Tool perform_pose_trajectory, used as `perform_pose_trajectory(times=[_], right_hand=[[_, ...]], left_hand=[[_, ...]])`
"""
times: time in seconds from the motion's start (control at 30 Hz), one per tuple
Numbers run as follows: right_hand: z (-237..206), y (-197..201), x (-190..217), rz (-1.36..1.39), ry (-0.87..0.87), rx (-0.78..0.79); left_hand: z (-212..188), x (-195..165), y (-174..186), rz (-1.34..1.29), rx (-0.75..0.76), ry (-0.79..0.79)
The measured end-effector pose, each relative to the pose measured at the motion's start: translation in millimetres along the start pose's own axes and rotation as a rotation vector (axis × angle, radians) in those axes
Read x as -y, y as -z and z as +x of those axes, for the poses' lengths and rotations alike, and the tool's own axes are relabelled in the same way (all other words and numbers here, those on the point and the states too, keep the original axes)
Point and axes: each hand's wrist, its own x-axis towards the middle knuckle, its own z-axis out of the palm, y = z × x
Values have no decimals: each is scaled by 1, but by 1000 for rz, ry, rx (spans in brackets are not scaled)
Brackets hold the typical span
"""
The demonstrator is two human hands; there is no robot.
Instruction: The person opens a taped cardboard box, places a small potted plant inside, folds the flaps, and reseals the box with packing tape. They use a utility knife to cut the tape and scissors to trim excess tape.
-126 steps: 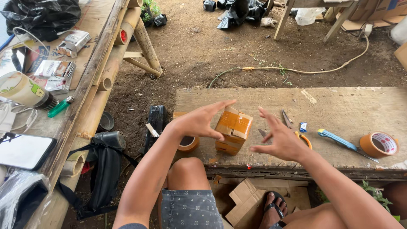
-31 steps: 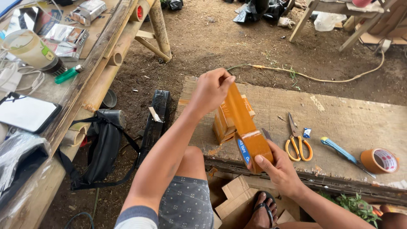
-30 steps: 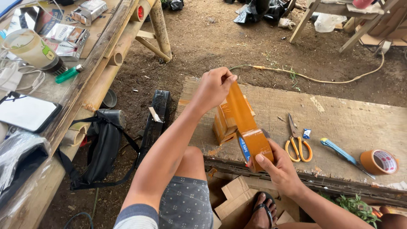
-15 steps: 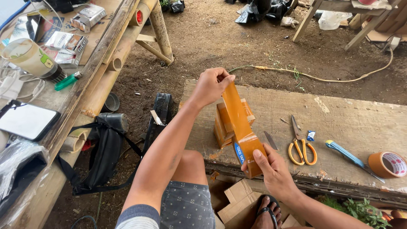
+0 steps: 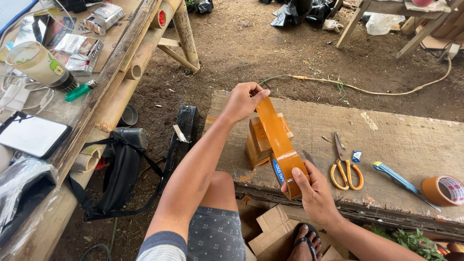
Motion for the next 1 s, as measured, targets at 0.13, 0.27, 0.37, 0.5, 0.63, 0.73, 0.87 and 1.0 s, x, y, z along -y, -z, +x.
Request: perform_pose_trajectory(times=[0.13, 0.27, 0.37, 0.5, 0.63, 0.73, 0.87, 1.0], right_hand=[[0, 0, -4, 20, 4, -10], [1, 1, -11, 29, 27, -14], [1, 0, -19, 12, 29, -21], [0, 0, -29, 14, 50, -19], [0, 1, -38, -2, 172, -11], [2, 3, -45, 25, 177, 8], [6, 5, -52, 8, 189, 21], [8, 6, -55, -17, 174, 6]], left_hand=[[1, 0, -2, 33, 2, 22], [2, 2, -2, 41, 2, -6], [4, 4, -2, 33, 23, 39], [4, 11, -6, -65, 95, 184], [2, 26, -14, -206, 151, 234], [-2, 41, -20, -341, 192, 331], [-6, 59, -23, -565, 250, 395], [-7, 70, -25, -488, 299, 336]])
